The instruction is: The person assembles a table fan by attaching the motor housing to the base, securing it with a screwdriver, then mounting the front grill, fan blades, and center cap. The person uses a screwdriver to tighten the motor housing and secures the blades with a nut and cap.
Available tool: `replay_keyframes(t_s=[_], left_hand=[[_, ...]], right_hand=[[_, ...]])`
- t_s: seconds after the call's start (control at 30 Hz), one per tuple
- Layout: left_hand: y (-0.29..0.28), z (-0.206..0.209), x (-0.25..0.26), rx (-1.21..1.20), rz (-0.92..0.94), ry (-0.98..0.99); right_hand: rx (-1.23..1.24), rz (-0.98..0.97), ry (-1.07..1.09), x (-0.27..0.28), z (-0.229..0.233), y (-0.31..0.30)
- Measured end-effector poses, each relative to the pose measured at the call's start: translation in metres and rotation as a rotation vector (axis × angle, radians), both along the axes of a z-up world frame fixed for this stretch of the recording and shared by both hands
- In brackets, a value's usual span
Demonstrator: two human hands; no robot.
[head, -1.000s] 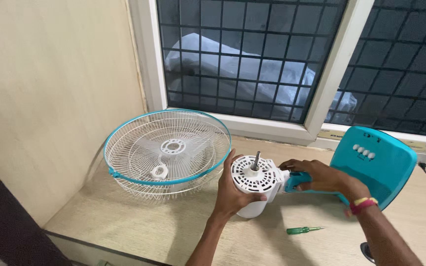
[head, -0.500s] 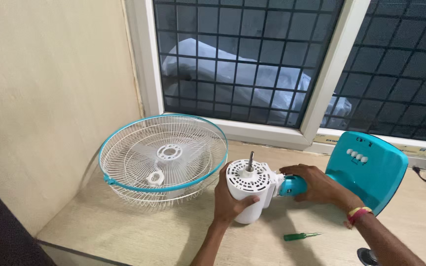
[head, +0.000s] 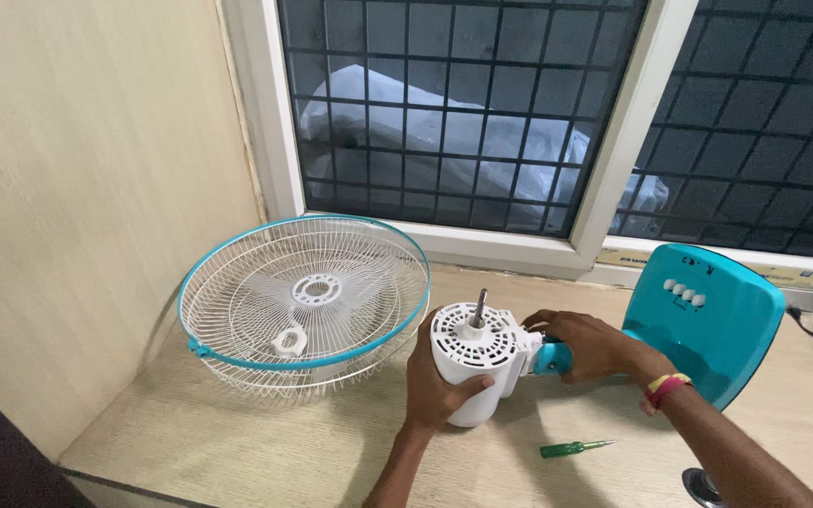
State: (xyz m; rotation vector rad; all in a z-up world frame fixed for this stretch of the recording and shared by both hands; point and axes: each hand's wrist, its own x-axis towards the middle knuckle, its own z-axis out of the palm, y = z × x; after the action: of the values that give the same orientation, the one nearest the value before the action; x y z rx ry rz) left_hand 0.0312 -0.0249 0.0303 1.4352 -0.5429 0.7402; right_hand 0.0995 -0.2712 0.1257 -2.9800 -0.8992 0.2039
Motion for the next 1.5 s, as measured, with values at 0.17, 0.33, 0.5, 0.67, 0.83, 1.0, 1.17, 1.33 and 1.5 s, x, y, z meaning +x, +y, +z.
replay_keyframes(t_s=[0.17,0.33,0.5,0.67,0.83,1.0,1.17,1.33,1.5], left_hand=[[-0.002,0.001,-0.001,-0.001,0.007,0.036],[0.0,-0.005,-0.002,0.012,0.037,-0.008],[0.002,-0.01,0.002,0.027,0.006,0.034],[0.002,-0.015,0.002,0.005,0.012,-0.019],[0.0,-0.012,0.003,0.037,0.031,-0.014],[0.001,-0.007,-0.005,0.02,0.003,0.054],[0.005,-0.005,-0.014,0.048,-0.049,0.193],[0.027,-0.028,-0.024,0.34,0.231,0.146],[0.065,-0.037,-0.017,0.467,0.741,-0.129]], right_hand=[[-0.039,-0.048,0.056,0.007,0.0,-0.001],[-0.025,-0.034,0.064,0.009,0.002,0.002],[0.064,-0.26,0.067,0.0,0.006,0.003],[0.172,-0.164,-0.094,-0.014,0.0,-0.004],[0.13,-0.172,-0.14,-0.02,-0.01,-0.003],[0.051,-0.146,-0.127,-0.017,-0.001,0.004],[-0.033,-0.146,-0.076,-0.02,0.005,0.013],[0.03,-0.147,0.01,-0.018,0.004,0.006],[0.28,-0.132,-0.01,-0.011,0.014,-0.014]])
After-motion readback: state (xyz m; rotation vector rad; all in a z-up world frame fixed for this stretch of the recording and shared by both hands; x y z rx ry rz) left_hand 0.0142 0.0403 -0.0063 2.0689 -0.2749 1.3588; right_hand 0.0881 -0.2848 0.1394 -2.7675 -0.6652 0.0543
